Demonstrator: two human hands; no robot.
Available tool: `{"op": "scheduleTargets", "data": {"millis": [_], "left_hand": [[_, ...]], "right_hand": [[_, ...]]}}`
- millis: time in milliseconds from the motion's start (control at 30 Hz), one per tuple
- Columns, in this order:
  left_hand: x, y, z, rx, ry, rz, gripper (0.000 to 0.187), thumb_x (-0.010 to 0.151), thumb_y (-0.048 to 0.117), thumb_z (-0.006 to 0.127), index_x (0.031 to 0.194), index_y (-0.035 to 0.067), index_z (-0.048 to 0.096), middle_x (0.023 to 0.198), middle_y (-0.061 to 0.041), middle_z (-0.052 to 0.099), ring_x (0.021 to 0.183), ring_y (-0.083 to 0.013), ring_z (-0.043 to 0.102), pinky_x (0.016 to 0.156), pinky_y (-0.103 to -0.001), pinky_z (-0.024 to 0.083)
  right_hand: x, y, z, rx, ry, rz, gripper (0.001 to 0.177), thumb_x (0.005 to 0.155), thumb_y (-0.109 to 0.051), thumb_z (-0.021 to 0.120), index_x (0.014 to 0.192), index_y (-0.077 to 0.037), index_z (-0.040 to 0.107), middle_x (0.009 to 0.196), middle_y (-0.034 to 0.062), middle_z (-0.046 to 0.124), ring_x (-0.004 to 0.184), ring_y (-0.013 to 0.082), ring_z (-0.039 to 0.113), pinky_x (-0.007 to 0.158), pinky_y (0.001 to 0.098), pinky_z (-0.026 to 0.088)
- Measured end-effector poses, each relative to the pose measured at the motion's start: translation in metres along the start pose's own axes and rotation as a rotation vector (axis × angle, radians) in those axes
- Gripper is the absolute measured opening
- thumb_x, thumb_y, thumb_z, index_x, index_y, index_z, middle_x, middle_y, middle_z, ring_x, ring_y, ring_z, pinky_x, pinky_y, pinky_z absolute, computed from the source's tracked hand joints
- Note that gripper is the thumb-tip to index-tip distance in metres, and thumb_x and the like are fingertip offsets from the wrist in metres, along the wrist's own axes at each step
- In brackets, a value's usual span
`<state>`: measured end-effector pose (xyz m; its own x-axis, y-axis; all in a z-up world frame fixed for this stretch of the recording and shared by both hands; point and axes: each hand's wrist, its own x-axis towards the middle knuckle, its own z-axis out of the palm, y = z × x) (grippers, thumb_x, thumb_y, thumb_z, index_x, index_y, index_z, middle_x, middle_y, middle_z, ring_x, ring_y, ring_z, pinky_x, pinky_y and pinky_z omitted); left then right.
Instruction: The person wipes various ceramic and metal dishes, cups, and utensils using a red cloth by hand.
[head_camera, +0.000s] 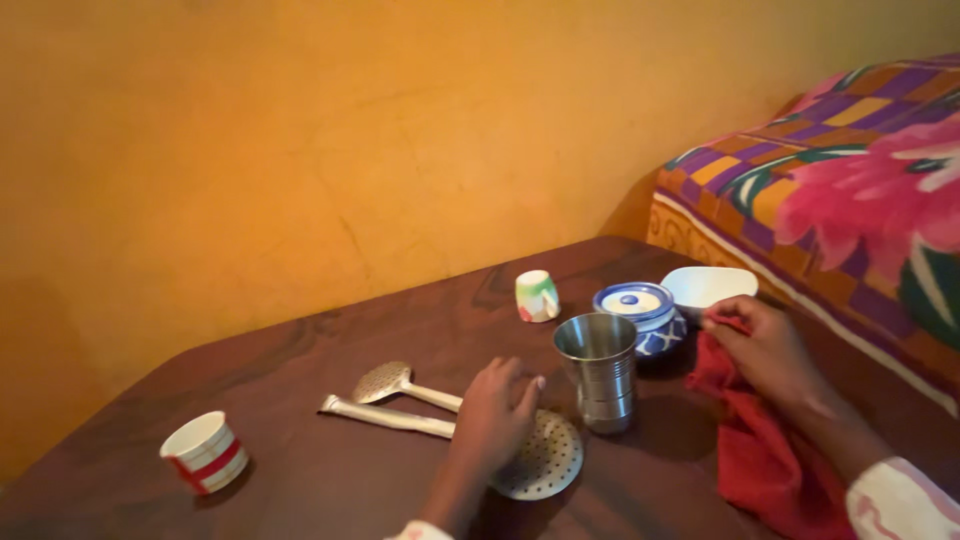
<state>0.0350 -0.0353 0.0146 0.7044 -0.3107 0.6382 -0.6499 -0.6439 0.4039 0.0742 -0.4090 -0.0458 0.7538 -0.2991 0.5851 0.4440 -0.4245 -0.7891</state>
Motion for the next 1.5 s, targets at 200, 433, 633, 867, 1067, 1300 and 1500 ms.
{"op": "scheduleTargets", "data": {"millis": [200,433,633,867,1067,1300,1500], "left_hand": [[0.080,-0.016,0.049,-0.627,-0.287,-0.313,0.031,0.084,0.010,0.066,0.115,0.007,0.068,0.103,-0.011,0.075,0.090,-0.0206,0.073,0.074,-0.038,0.062],[0.141,-0.042,0.104,-0.836,-0.275,-0.005,0.025,0.095,0.017,0.069,0.115,0.003,0.073,0.101,-0.010,0.077,0.092,-0.0154,0.073,0.081,-0.029,0.059],[0.177,-0.036,0.128,-0.486,-0.400,0.239,0.034,0.092,0.026,0.071,0.115,0.001,0.077,0.091,-0.015,0.075,0.080,-0.0209,0.068,0.073,-0.035,0.055],[0.191,-0.035,0.128,-0.474,-0.644,0.071,0.036,0.082,0.021,0.072,0.111,0.000,0.075,0.092,-0.015,0.074,0.084,-0.0205,0.071,0.077,-0.035,0.057],[0.194,-0.028,0.122,-0.384,-0.577,0.176,0.033,0.078,0.016,0.075,0.107,0.000,0.076,0.104,-0.016,0.072,0.095,-0.0240,0.070,0.084,-0.036,0.056],[0.219,0.008,0.100,-0.204,-0.469,0.262,0.033,0.079,0.017,0.075,0.111,0.006,0.077,0.107,-0.017,0.073,0.099,-0.0315,0.070,0.089,-0.040,0.054],[0.260,0.075,0.067,-0.342,-0.510,0.328,0.035,0.077,0.017,0.073,0.110,0.007,0.075,0.101,-0.014,0.078,0.094,-0.0266,0.077,0.084,-0.037,0.059]], "right_hand": [[0.000,-0.048,0.010,-0.101,-0.007,-0.009,0.025,0.086,-0.023,0.077,0.100,-0.002,0.076,0.089,0.0072,0.079,0.086,0.0111,0.070,0.080,0.0288,0.055],[0.027,-0.090,0.022,-0.413,-0.037,-0.299,0.025,0.073,-0.015,0.079,0.096,-0.005,0.081,0.095,0.0130,0.075,0.090,0.0277,0.072,0.082,0.0377,0.055],[0.067,-0.111,0.037,-0.587,-0.267,-0.247,0.026,0.073,-0.020,0.078,0.097,-0.011,0.080,0.094,0.0121,0.078,0.093,0.0297,0.074,0.084,0.0394,0.056],[0.081,-0.123,0.047,-0.778,-0.533,0.074,0.033,0.075,-0.030,0.080,0.107,-0.021,0.079,0.098,0.0091,0.077,0.096,0.0277,0.074,0.085,0.0416,0.057],[0.071,-0.130,0.052,-0.893,-0.445,0.100,0.030,0.076,-0.028,0.077,0.105,-0.022,0.078,0.099,0.0103,0.075,0.099,0.0307,0.071,0.085,0.0457,0.055],[0.067,-0.148,0.042,-0.801,-0.165,-0.147,0.027,0.074,-0.024,0.075,0.100,-0.017,0.077,0.095,0.0100,0.073,0.092,0.0349,0.070,0.081,0.0484,0.054],[0.086,-0.189,-0.004,-0.759,-0.044,-0.150,0.026,0.073,-0.022,0.074,0.098,-0.014,0.077,0.092,0.0125,0.073,0.090,0.0357,0.070,0.076,0.0487,0.055]]}}
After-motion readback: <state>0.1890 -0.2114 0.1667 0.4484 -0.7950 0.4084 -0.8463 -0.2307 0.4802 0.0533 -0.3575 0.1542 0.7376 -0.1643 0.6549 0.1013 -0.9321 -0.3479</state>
